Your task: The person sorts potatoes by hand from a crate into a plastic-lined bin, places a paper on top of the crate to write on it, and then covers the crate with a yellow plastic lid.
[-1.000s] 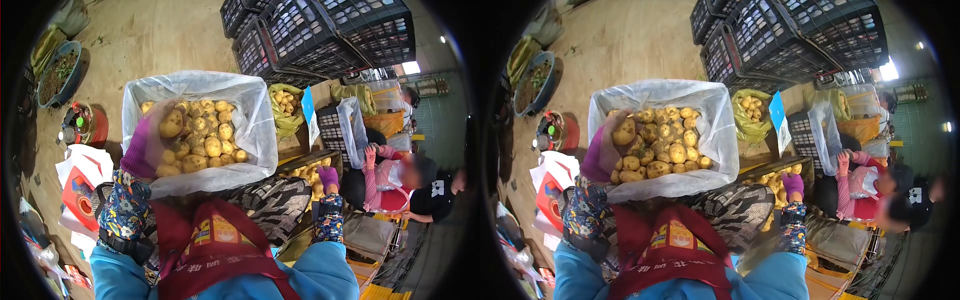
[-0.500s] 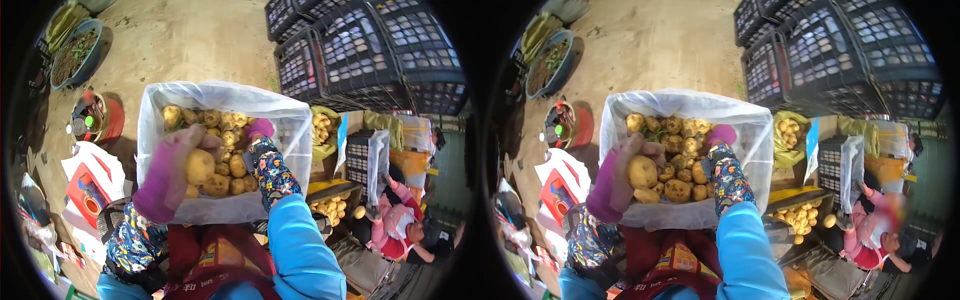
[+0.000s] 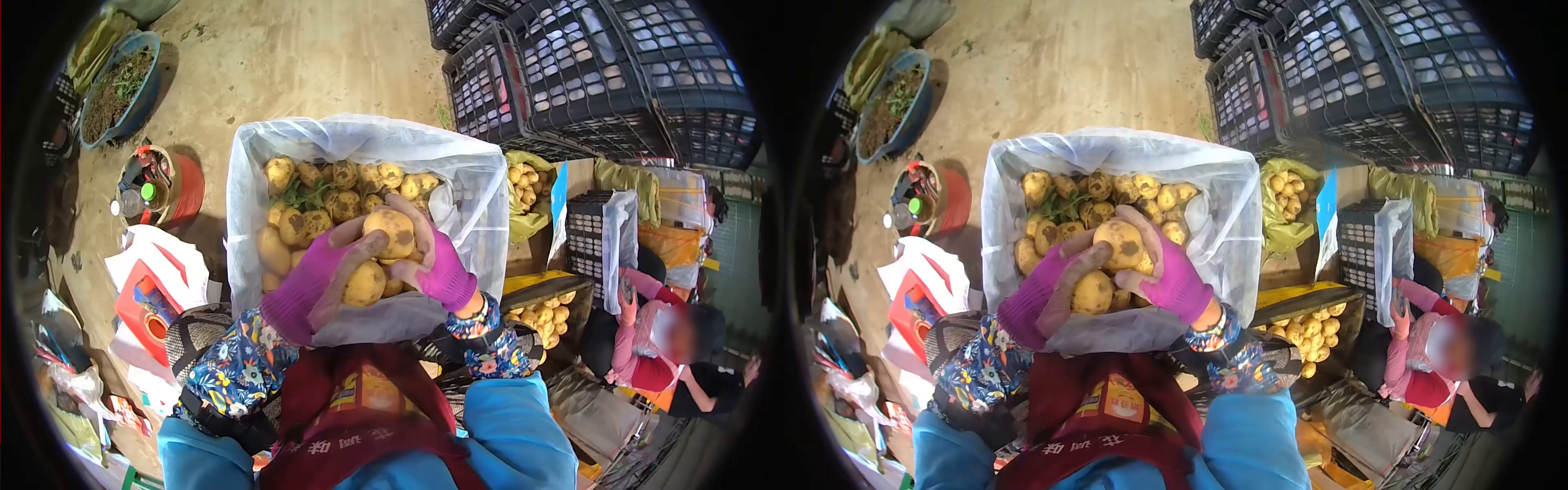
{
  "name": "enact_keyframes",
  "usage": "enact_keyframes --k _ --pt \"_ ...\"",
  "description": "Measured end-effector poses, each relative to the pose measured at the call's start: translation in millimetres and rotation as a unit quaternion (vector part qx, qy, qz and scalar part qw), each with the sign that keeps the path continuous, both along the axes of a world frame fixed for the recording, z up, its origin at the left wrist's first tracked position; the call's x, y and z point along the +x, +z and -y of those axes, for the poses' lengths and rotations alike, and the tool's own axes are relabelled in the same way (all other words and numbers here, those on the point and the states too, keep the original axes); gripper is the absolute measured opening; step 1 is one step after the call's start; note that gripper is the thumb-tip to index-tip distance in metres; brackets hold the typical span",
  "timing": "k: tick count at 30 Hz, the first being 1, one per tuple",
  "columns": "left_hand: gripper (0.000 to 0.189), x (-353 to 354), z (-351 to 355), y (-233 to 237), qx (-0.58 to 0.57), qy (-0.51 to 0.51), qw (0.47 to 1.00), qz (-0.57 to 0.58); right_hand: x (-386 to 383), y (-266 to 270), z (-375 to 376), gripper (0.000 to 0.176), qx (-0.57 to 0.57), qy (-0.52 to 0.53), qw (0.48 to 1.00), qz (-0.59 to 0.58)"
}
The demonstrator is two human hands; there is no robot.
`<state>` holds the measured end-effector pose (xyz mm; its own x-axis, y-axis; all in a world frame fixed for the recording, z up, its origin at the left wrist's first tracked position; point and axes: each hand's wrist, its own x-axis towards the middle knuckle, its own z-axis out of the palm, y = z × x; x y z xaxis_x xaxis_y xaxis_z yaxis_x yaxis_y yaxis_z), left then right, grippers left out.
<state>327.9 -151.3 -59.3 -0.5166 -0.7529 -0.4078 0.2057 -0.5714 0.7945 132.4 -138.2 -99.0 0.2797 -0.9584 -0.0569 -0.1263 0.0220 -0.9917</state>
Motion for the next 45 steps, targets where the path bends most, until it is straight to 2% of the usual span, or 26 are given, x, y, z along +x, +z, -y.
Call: enact_keyframes --k 3,4,7,8,9,10,12,13,15,16,18,21,22,23,25,27,28,31,32,35,36,39,41,42,44,45 --pt "0.036 1.0 -4.9 1.4 0.003 -0.018 0.999 -0.031 7.7 14.6 -10.7 0.046 0.015 -0.061 0.987 -0.147" --pt "0.036 0.8 -5.8 2.0 0.01 -0.024 0.998 -0.053 11.2 12.5 -13.6 0.041 -0.072 -0.08 0.976 -0.19" --pt "0.037 6.0 -10.9 18.6 0.028 -0.061 0.998 0.019 -0.4 -10.3 -16.1 0.038 0.005 -0.124 0.981 -0.149" --pt "0.037 -0.1 -18.7 8.9 0.019 -0.018 1.0 -0.015 -8.1 -28.7 -10.5 0.033 -0.022 -0.052 0.962 -0.266" --pt "0.038 0.0 -16.0 9.1 0.019 0.013 1.0 0.0 -12.1 -50.9 -1.3 0.034 0.011 -0.103 0.972 -0.213" --pt "0.038 0.7 -13.6 10.5 0.022 0.047 0.999 0.014 -13.2 -74.0 7.0 0.035 0.048 -0.15 0.974 -0.161" --pt "0.041 7.1 -5.1 10.1 0.029 0.105 0.994 0.034 -24.4 -82.2 30.6 0.044 0.16 -0.183 0.948 -0.207" --pt "0.042 9.8 2.2 14.0 0.027 0.135 0.99 0.04 -38.2 -76.5 51.8 0.055 0.225 -0.168 0.911 -0.302" --pt "0.044 14.7 14.6 21.3 0.034 0.198 0.978 0.059 -88.4 -188.2 80.2 0.068 0.139 -0.101 0.897 -0.407" --pt "0.047 16.0 17.4 22.7 0.039 0.185 0.98 0.067 -86.6 -215.3 82.1 0.07 0.135 -0.119 0.876 -0.448" --pt "0.047 14.1 21.0 21.7 0.049 0.174 0.98 0.084 -73.1 -252.0 90.6 0.073 0.12 -0.154 0.826 -0.528" --pt "0.047 10.7 21.7 19.6 0.057 0.171 0.979 0.097 -79.6 -272.8 93.1 0.072 0.06 -0.194 0.83 -0.519" --pt "0.047 10.2 20.8 19.0 0.058 0.168 0.979 0.1 -80.5 -241.3 94.5 0.067 0.094 -0.155 0.873 -0.453" --pt "0.047 11.3 20.4 17.5 0.048 0.155 0.982 0.101 -84.8 -227.2 89.7 0.067 0.147 -0.171 0.929 -0.294" --pt "0.047 14.5 19.3 13.7 0.026 0.13 0.986 0.098 -94.5 -203.9 72.5 0.069 0.234 -0.188 0.953 0.043" --pt "0.045 14.0 18.7 14.1 0.04 0.132 0.988 0.068 -72.7 -128.2 51.1 0.078 0.193 -0.164 0.954 0.158" --pt "0.045 12.6 17.5 15.7 0.046 0.132 0.989 0.053 -71.5 -104.7 41.4 0.081 0.203 -0.141 0.958 0.148" --pt "0.043 7.1 9.2 18.7 0.031 0.106 0.994 0.016 -50.5 -49.0 9.6 0.082 0.176 -0.127 0.938 0.272" --pt "0.043 5.0 6.2 16.1 0.038 0.097 0.994 -0.014 -40.0 -32.0 0.3 0.07 0.149 -0.108 0.939 0.291" --pt "0.043 0.6 -3.9 9.0 0.05 0.066 0.993 -0.084 -23.8 -6.5 -14.0 0.047 0.23 -0.109 0.887 0.385" --pt "0.043 0.9 -6.9 10.9 0.046 0.054 0.993 -0.093 -16.7 -4.3 -17.2 0.032 0.221 -0.127 0.891 0.377" --pt "0.045 3.7 -16.5 4.4 -0.043 0.028 0.996 -0.079 -10.5 -11.7 -20.9 0.03 0.21 -0.111 0.905 0.352" --pt "0.044 1.0 -18.4 6.6 -0.056 0.046 0.994 -0.087 -5.0 10.0 -27.2 0.039 0.166 -0.118 0.955 0.216" --pt "0.043 4.4 -17.0 12.0 -0.099 0.012 0.994 -0.053 3.1 22.7 -29.6 0.042 0.136 -0.115 0.968 0.175" --pt "0.044 5.3 -14.5 -33.8 -0.241 -0.01 0.97 0.034 9.6 22.7 -34.2 0.05 0.064 -0.112 0.985 0.112" --pt "0.047 4.5 -19.6 -25.3 -0.261 -0.011 0.964 0.054 12.4 21.0 -33.7 0.055 0.021 -0.111 0.99 0.089"
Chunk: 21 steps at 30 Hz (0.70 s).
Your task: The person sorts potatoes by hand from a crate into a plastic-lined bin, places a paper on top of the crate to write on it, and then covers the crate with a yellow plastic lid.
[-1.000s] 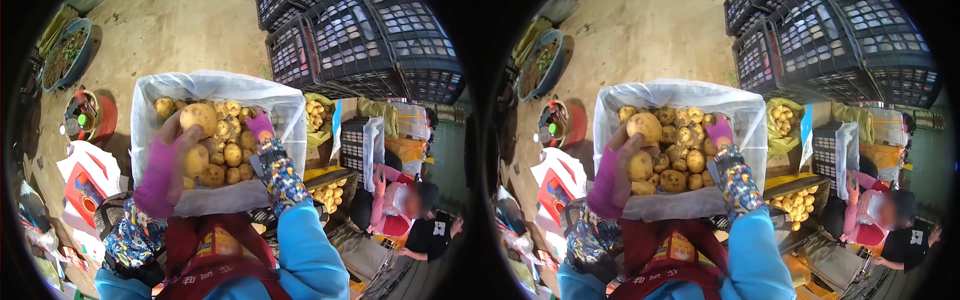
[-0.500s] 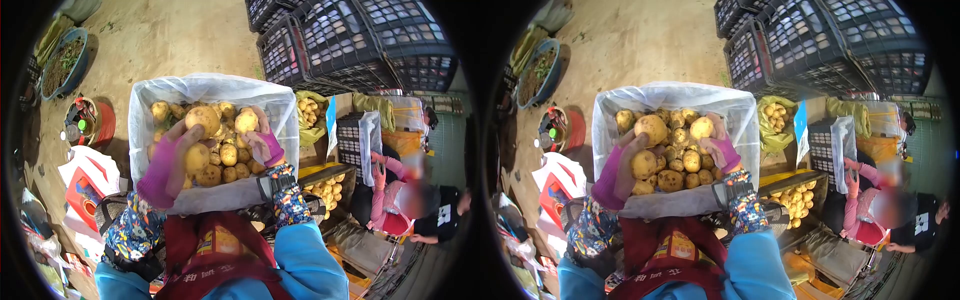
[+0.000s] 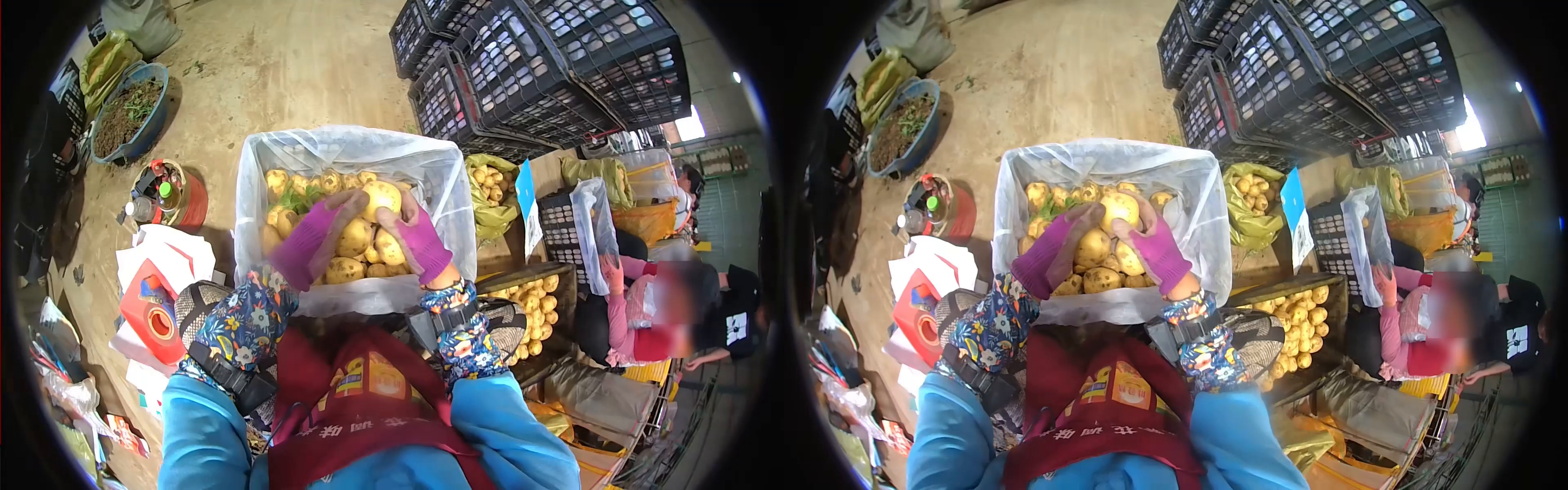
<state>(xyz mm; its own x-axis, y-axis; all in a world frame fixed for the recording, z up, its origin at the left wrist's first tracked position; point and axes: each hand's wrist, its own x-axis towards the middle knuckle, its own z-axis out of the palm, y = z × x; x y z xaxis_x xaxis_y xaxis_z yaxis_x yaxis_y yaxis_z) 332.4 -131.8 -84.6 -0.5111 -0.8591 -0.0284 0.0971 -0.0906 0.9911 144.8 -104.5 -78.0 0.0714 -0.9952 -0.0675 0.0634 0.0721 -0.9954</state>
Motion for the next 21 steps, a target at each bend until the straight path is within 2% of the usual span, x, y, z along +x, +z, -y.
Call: enact_keyframes --k 1,3,5,6,8,10,12,13,16,17,20,21 --pt "0.049 -0.7 -5.1 8.5 -0.021 0.003 1.0 0.02 1.4 1.5 -1.0 0.054 -0.004 0.003 1.0 0.002" --pt "0.053 0.2 -2.6 5.0 0.024 -0.012 0.999 -0.045 -4.3 17.4 -11.4 0.052 0.142 0.055 0.979 0.134" --pt "0.062 3.3 -6.9 15.8 0.197 0.046 0.974 -0.106 -7.8 7.5 -20.7 0.058 0.201 0.038 0.924 0.322" --pt "0.063 5.6 -7.0 16.1 0.183 0.051 0.978 -0.088 -9.7 5.3 -27.3 0.061 0.232 0.034 0.879 0.414" --pt "0.065 7.6 -3.5 15.3 0.156 0.057 0.985 -0.053 -9.5 -4.1 -38.1 0.069 0.238 0.051 0.845 0.477" --pt "0.063 0.7 -4.1 13.2 0.106 0.016 0.994 -0.025 -3.5 -19.7 -43.3 0.073 0.231 0.093 0.792 0.557" --pt "0.061 -13.2 -7.0 13.3 0.049 -0.039 0.998 -0.017 5.2 -13.9 -48.6 0.074 0.241 -0.024 0.861 0.447" --pt "0.063 -13.2 -8.1 7.8 -0.081 -0.048 0.995 0.03 6.2 -12.7 -51.0 0.072 0.232 -0.029 0.854 0.465" --pt "0.064 -19.1 -9.1 19.5 0.071 -0.048 0.995 -0.041 -18.0 -6.0 -62.7 0.066 0.176 0.009 0.811 0.557" --pt "0.066 -17.3 -2.7 10.0 0.079 -0.028 0.995 -0.051 -33.5 -1.4 -68.3 0.064 0.154 0.031 0.79 0.593" --pt "0.065 3.2 13.8 21.8 0.204 0.104 0.961 -0.154 -137.8 39.1 -106.6 0.058 0.117 -0.033 0.841 0.528" --pt "0.065 9.9 16.9 25.4 0.212 0.118 0.956 -0.165 -177.1 43.2 -131.5 0.06 0.057 -0.069 0.874 0.477"
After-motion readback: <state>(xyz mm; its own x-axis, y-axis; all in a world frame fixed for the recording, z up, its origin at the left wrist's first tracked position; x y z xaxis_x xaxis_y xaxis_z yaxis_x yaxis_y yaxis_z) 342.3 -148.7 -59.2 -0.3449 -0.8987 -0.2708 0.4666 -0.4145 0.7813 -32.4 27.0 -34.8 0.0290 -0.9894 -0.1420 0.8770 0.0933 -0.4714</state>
